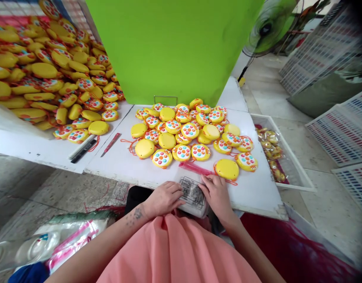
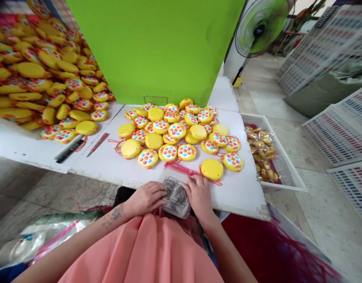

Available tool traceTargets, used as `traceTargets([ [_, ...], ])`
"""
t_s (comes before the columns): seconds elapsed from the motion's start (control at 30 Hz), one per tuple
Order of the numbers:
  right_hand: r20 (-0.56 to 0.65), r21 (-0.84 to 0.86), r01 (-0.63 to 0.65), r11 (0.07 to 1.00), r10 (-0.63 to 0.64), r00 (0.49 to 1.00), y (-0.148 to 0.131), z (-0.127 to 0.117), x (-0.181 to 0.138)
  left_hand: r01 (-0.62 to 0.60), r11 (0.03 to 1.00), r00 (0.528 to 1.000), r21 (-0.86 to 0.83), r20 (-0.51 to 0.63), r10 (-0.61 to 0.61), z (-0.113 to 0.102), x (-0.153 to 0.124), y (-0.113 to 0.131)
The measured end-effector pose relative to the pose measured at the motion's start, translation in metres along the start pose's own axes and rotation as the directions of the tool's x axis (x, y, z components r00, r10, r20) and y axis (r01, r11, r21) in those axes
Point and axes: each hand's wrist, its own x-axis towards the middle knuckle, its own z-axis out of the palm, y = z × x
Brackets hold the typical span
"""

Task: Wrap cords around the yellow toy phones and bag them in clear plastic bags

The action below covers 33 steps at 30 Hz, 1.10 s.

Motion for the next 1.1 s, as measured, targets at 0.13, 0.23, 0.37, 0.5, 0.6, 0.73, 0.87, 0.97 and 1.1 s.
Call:
traceTargets([
  [0.13,-0.047,-0.027,0.019,0.999,-0.020,0.999,-0.004,0.005,-0.003,0.064,0.996,0.998,0.057,0.018,-0.065,0.002,0.038,0.004],
  [0.23,-0.110,0.009,0.033,0.999,-0.032,0.993,-0.003,0.009,-0.007,0.107,0.993,0.994,0.058,-0.037,-0.105,0.014,0.067,0.002],
  [0.37,-0.169,0.053,0.075,0.996,-0.065,0.983,-0.002,0.014,-0.010,0.130,0.989,0.988,0.064,-0.087,-0.125,0.031,0.081,-0.006],
  [0.5,-0.158,0.079,0.096,0.992,-0.083,0.984,-0.003,0.011,-0.009,0.095,0.994,0.988,0.057,-0.126,-0.087,0.036,0.077,-0.010],
  [0.6,-0.223,0.094,0.073,0.993,-0.051,0.974,0.005,0.002,-0.004,0.107,0.993,0.987,0.042,-0.126,-0.101,0.037,0.075,-0.010],
  [0.73,-0.389,0.016,-0.157,0.987,0.151,0.909,0.033,-0.014,0.010,0.173,0.984,0.979,0.044,-0.122,-0.166,0.038,0.077,-0.010],
  [0.87,-0.328,-0.025,-0.355,0.935,0.327,0.886,0.059,-0.023,0.020,0.295,0.954,0.952,0.052,-0.097,-0.289,0.035,0.084,-0.011],
  [0.97,-0.252,0.090,-0.429,0.899,0.437,0.863,0.066,-0.023,0.021,0.337,0.939,0.941,0.069,-0.054,-0.334,0.031,0.090,-0.012],
  [1.1,-0.195,0.361,-0.454,0.815,0.542,0.818,0.067,-0.019,0.018,0.288,0.956,0.957,0.059,-0.043,-0.286,0.033,0.092,-0.010],
])
